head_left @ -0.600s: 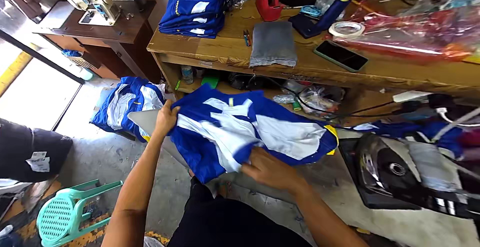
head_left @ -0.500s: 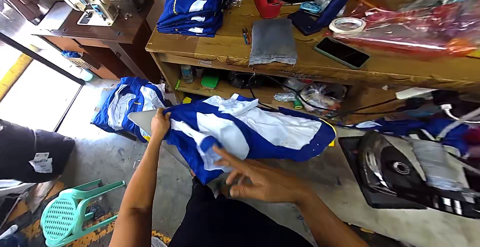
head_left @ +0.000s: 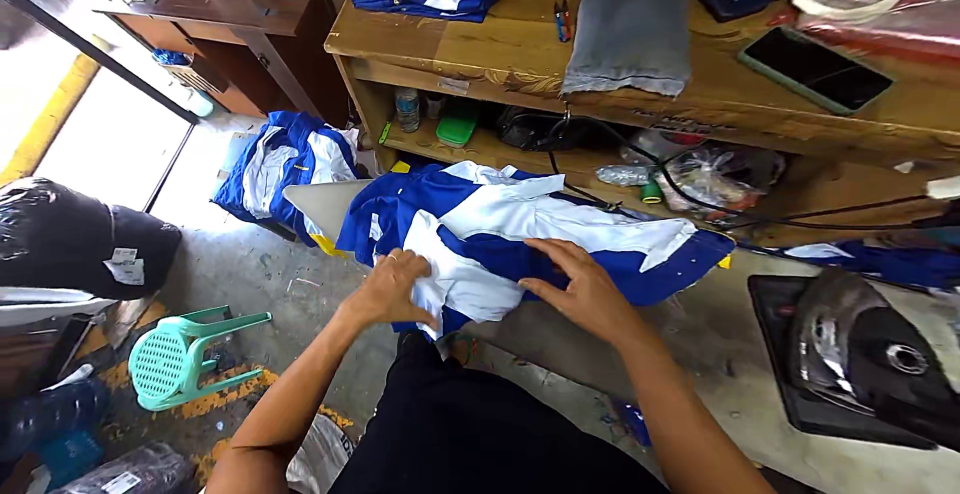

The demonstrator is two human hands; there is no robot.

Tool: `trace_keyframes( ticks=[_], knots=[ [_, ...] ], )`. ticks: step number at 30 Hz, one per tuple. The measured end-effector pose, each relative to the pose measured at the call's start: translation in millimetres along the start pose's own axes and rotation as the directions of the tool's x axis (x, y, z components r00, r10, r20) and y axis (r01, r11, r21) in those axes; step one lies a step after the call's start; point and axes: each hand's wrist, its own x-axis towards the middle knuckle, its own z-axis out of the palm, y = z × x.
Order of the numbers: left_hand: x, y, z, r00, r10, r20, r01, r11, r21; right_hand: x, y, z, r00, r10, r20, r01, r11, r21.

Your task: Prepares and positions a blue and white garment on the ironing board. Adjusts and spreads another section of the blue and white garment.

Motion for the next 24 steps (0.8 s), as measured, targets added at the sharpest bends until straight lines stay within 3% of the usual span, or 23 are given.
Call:
trace_keyframes(
  ticks=[1, 3, 6, 9, 12, 15, 17, 20, 22, 24],
  knots=[
    [-1, 1, 12, 0.999, -0.006, 0.035, 0.001, 0.992, 0.127, 6, 7, 6, 1.000, -0.009, 0.024, 0.010, 0.999, -0.038],
    [4, -17, 28, 0.999, 0.025, -0.032, -0.019, 0.982, 0.189, 20, 24, 20, 0.996, -0.017, 0.092, 0.027, 0.993, -0.114],
    [19, -47, 10, 0.997, -0.067, -0.036, 0.061, 0.987, -0.151, 40, 38, 34, 0.992, 0.008, 0.124, 0.012, 0.987, -0.160],
    [22, -60, -5, 0.971, -0.209, -0.119, 0.146, 0.907, -0.396, 55, 34, 30, 0.970, 0.194, 0.150, -0.175, 0.976, -0.130],
    [15, -51, 6, 0.935, -0.230, -0.269, 0.097, 0.899, -0.428, 62, 35, 23, 0.944, 0.317, 0.095, -0.315, 0.949, -0.032],
    [5, -25, 29, 0.907, -0.127, -0.401, 0.004, 0.956, -0.294, 62, 35, 17, 0.937, 0.348, 0.023, -0.346, 0.936, -0.064],
    [-1, 2, 43, 0.893, -0.071, -0.444, 0.026, 0.994, -0.108, 59, 26, 15, 0.949, 0.312, -0.048, -0.316, 0.938, -0.143],
    [-1, 16, 69, 0.909, -0.053, -0.414, 0.104, 0.990, 0.100, 57, 2, 15, 0.976, 0.084, -0.199, -0.121, 0.976, -0.179],
    [3, 5, 70, 0.943, -0.110, -0.316, 0.093, 0.993, -0.068, 55, -21, 19, 0.980, -0.065, -0.190, 0.052, 0.996, -0.074],
    [10, -9, 46, 0.966, -0.169, -0.197, 0.092, 0.932, -0.349, 54, -34, 31, 0.987, -0.161, -0.011, 0.160, 0.974, 0.162]
  ],
)
